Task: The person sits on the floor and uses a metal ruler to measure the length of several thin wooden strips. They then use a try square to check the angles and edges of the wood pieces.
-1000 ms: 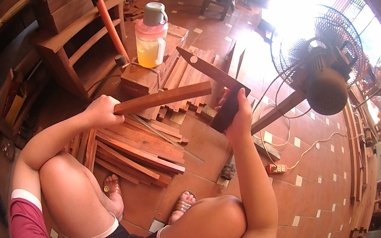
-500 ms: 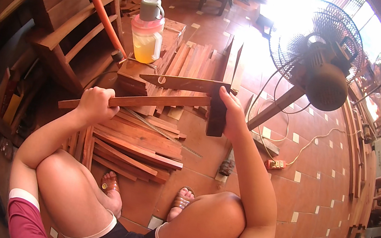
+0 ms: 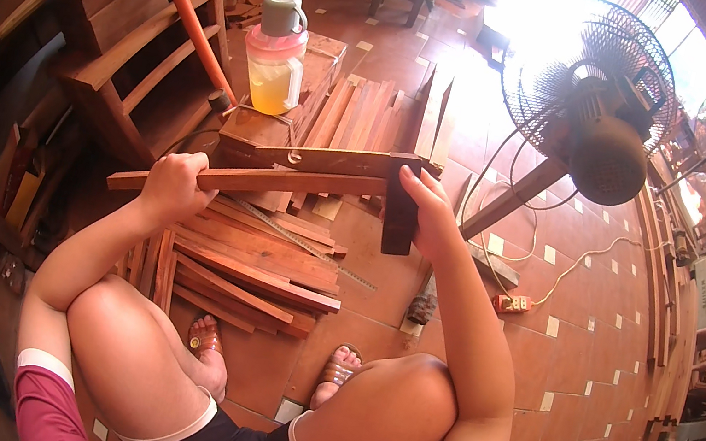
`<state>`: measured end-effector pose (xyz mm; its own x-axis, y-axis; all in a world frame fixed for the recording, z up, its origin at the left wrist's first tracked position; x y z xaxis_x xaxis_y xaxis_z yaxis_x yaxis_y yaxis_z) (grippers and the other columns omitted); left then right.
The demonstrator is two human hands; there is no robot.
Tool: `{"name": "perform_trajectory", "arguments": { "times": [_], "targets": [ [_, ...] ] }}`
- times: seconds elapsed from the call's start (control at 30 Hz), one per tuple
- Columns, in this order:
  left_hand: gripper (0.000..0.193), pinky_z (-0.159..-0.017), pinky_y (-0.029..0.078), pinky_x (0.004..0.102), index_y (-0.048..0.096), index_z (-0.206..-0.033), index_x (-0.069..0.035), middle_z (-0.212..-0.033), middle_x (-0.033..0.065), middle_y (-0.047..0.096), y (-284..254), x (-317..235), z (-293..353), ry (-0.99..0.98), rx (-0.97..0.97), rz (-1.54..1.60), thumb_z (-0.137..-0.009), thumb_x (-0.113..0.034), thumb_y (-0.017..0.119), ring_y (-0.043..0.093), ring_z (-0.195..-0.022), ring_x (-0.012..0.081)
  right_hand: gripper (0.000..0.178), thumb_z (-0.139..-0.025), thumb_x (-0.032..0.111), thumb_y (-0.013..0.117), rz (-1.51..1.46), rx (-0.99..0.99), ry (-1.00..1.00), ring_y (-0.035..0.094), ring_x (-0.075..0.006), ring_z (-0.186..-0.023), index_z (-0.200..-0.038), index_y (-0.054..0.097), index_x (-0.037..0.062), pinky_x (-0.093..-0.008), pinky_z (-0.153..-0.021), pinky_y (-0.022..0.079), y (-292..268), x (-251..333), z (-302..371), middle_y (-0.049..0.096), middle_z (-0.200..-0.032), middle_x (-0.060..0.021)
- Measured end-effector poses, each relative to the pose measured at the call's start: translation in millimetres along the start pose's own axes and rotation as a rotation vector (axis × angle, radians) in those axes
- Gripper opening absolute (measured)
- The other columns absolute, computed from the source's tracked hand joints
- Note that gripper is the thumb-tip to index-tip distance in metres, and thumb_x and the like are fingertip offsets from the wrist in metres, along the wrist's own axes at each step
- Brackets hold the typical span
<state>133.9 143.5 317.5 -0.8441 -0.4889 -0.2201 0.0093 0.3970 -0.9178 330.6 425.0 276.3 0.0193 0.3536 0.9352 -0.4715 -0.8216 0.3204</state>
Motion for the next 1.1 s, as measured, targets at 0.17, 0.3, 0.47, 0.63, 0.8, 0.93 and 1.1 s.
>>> {"name": "perform_trajectory", "arguments": {
  "times": [0.17,0.3,0.47,0.63,0.8,0.93,1.1],
  "targets": [
    [0.022,-0.068,0.055,0.0481,0.062,-0.076,-0.003,-0.076,0.0195,0.067,3.8,2.3,0.1,0.001,0.01,0.031,-0.072,-0.019,0.078,0.068,-0.075,0.0391,0.035,-0.098,0.034,0.059,0.015,0.008,-0.002,0.064,-0.0186,-0.074,-0.117,0.053,0.0047,-0.0342,-0.067,0.055,4.3,1.6,1.6,0.063,-0.089,-0.009],
    [0.021,-0.067,0.054,0.0477,0.063,-0.075,-0.003,-0.075,0.0198,0.067,5.9,3.1,-0.6,-0.006,0.021,0.062,-0.072,-0.019,0.077,0.067,-0.074,0.0395,0.035,-0.098,0.033,0.059,0.017,0.018,-0.005,0.064,-0.0187,-0.076,-0.118,0.053,0.0052,-0.0346,-0.069,0.055,4.7,1.5,0.7,0.063,-0.091,-0.0089],
    [0.02,-0.064,0.053,0.0449,0.061,-0.071,-0.004,-0.068,0.018,0.065,4.5,6.7,-0.7,-0.015,-0.019,0.106,-0.07,-0.015,0.077,0.066,-0.069,0.038,0.034,-0.098,0.031,0.059,-0.009,0.028,-0.017,0.064,-0.0189,-0.081,-0.12,0.053,0.0053,-0.0354,-0.072,0.055,7.0,0.5,-0.7,0.064,-0.096,-0.0085],
    [0.018,-0.063,0.053,0.0426,0.064,-0.071,-0.003,-0.066,0.017,0.066,7.6,8.2,-0.3,-0.052,0.017,0.134,-0.07,-0.016,0.077,0.067,-0.067,0.0361,0.033,-0.099,0.029,0.058,-0.018,0.039,-0.036,0.065,-0.0186,-0.084,-0.122,0.054,0.0055,-0.0346,-0.074,0.055,2.7,-1.8,-2.9,0.065,-0.1,-0.0081],
    [0.017,-0.06,0.052,0.0387,0.066,-0.072,-0.003,-0.064,0.0164,0.066,21.9,16.1,3.4,-0.094,0.072,0.217,-0.073,-0.017,0.077,0.069,-0.064,0.0301,0.031,-0.099,0.026,0.058,-0.008,0.026,-0.102,0.065,-0.0179,-0.086,-0.122,0.054,0.0056,-0.0333,-0.076,0.054,8.2,8.0,-0.4,0.065,-0.102,-0.0074],
    [0.02,-0.058,0.051,0.0357,0.066,-0.071,-0.002,-0.062,0.0149,0.065,27.2,15.0,2.2,-0.107,0.087,0.298,-0.076,-0.018,0.076,0.067,-0.057,0.0236,0.028,-0.099,0.024,0.058,-0.115,-0.049,-0.189,0.064,-0.0177,-0.088,-0.12,0.054,0.006,-0.0346,-0.075,0.054,-7.6,11.5,-2.3,0.065,-0.099,-0.0075],
    [0.026,-0.061,0.05,0.039,0.066,-0.073,0.0,-0.065,0.0172,0.064,32.8,18.7,-1.3,-0.2,0.17,0.436,-0.076,-0.024,0.075,0.066,-0.061,0.028,0.024,-0.099,0.026,0.058,-0.24,-0.101,-0.274,0.067,-0.0235,-0.088,-0.111,0.055,0.0047,-0.0374,-0.078,0.055,-11.4,26.8,-0.3,0.066,-0.093,-0.0101]
  ]
}}
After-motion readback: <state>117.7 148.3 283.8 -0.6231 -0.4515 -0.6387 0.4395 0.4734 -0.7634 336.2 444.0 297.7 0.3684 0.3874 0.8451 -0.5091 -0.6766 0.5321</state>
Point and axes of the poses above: each hand's wrist, its own z-axis away from the middle knuckle, its own y-axis out of the palm, x = y × z, the point moved 10 cm from there along -z, towards the middle knuckle
